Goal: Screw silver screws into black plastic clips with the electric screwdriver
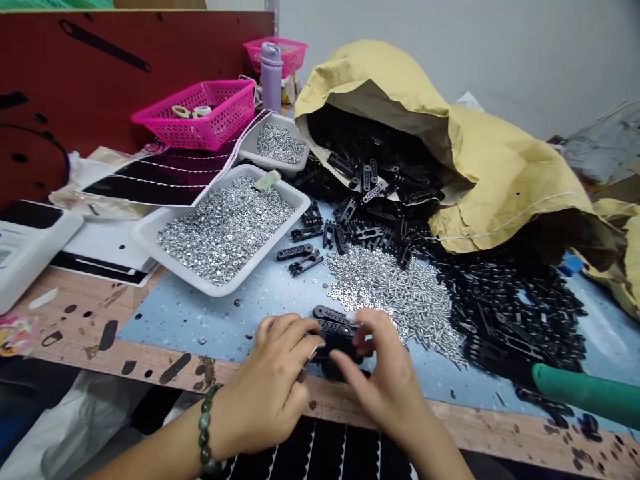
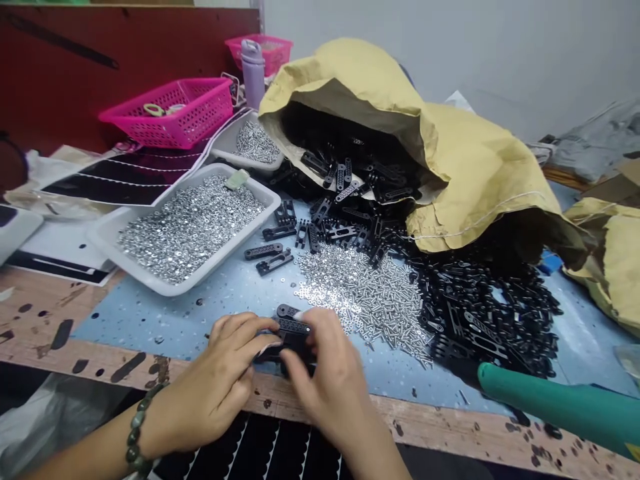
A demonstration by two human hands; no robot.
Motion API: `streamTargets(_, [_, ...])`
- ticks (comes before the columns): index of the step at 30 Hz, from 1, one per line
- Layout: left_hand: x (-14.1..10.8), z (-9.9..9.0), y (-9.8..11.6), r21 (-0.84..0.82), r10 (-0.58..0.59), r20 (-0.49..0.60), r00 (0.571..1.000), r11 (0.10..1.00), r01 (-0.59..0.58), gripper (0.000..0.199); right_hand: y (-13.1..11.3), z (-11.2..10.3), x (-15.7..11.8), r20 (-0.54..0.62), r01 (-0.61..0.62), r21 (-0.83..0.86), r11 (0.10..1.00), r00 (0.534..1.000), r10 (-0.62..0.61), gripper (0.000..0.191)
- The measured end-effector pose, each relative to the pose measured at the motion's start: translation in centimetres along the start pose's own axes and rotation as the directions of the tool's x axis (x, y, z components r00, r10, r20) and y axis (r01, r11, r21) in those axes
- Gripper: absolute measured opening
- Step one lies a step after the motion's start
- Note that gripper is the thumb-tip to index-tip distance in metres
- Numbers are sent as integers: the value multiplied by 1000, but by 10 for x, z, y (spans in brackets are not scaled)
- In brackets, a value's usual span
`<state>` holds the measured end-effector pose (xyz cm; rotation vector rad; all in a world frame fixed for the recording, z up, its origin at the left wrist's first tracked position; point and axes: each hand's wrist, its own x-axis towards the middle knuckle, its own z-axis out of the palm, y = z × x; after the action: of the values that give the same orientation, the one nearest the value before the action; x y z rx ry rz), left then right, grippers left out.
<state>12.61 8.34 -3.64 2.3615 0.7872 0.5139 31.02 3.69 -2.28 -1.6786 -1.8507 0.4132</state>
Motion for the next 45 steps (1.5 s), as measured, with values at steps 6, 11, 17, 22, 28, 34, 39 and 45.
streamTargets(6, [-5, -3, -1, -82, -42, -49, 998, 996, 37, 59, -23, -4, 3, 147, 98, 290, 952, 978, -146, 21])
streamTargets(11, [-8, 1, -8, 101, -42, -102, 994, 993, 52, 55, 6, 7, 6, 76, -349, 568, 745, 924, 375, 14])
streamTargets(17, [-8, 7, -15, 262, 31, -39, 999, 965, -20, 52, 19, 26, 14, 146, -437, 522, 733, 892, 428, 19])
streamTargets(22, [-9, 6, -15, 278, 50, -26, 998, 960, -41, 55, 18, 24, 21, 153, -449, 396, 801, 892, 425, 19])
streamTargets(28, [-7, 4, -16, 273, 56, -11, 998, 961, -51, 55, 20, 23, 26, 191, -449, 249, 858, 891, 411, 9])
streamTargets(34, [3, -2, -8, 222, 37, -56, 998, 975, -23, 44, 21, 22, 24, 116, -354, 89, 931, 932, 343, 18])
streamTargets(39, [6, -3, -7, 241, 36, -41, 999, 970, -25, 45, 23, 20, 23, 190, -392, 208, 896, 915, 356, 8])
streamTargets(45, [3, 2, -13, 282, 38, -28, 999, 959, -29, 50, 26, 20, 22, 306, -515, 369, 773, 853, 422, 16])
